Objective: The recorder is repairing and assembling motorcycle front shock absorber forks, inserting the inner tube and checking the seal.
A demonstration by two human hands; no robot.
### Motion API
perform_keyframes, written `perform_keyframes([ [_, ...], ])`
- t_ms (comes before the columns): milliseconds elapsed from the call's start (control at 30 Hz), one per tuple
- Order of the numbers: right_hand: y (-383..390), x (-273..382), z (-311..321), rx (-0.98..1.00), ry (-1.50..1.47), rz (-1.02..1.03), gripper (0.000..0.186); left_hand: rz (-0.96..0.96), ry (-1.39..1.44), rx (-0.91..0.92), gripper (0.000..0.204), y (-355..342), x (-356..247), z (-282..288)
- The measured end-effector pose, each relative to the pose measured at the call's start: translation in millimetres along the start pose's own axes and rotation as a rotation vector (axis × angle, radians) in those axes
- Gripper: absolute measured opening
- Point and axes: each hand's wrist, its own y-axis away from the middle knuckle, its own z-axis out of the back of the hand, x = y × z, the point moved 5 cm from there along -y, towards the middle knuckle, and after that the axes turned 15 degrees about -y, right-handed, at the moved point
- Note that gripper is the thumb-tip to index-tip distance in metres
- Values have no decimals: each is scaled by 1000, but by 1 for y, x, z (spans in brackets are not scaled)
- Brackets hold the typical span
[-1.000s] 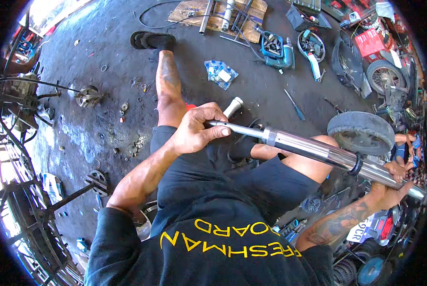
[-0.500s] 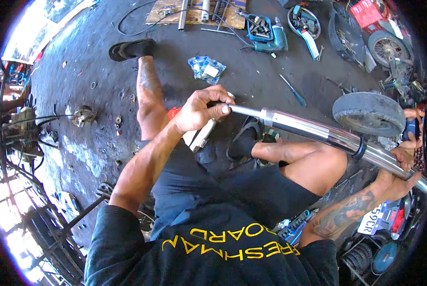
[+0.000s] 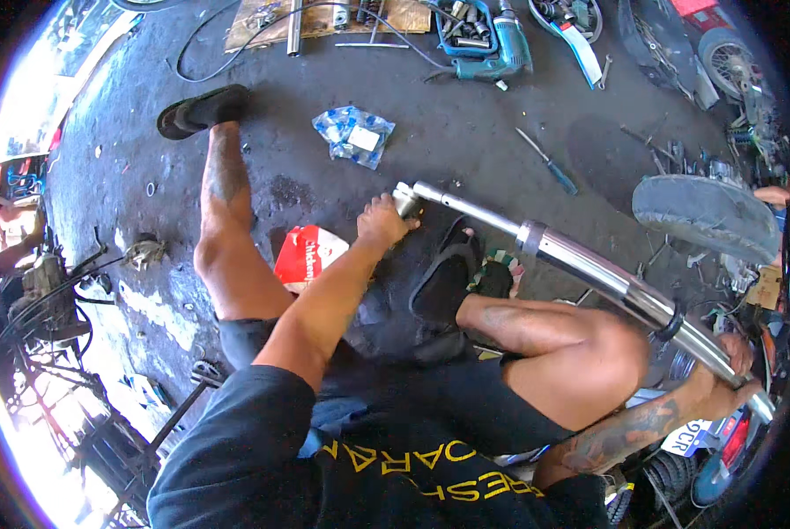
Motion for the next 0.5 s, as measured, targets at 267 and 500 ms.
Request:
perform_keyframes([
  [267,-4,31,-20,-26,-48,-31,28,-56,253,-147,51,61,-5,54],
  [500,19,65,-99,166,54,-79,43,-373,604,-338,45,169,17,130],
])
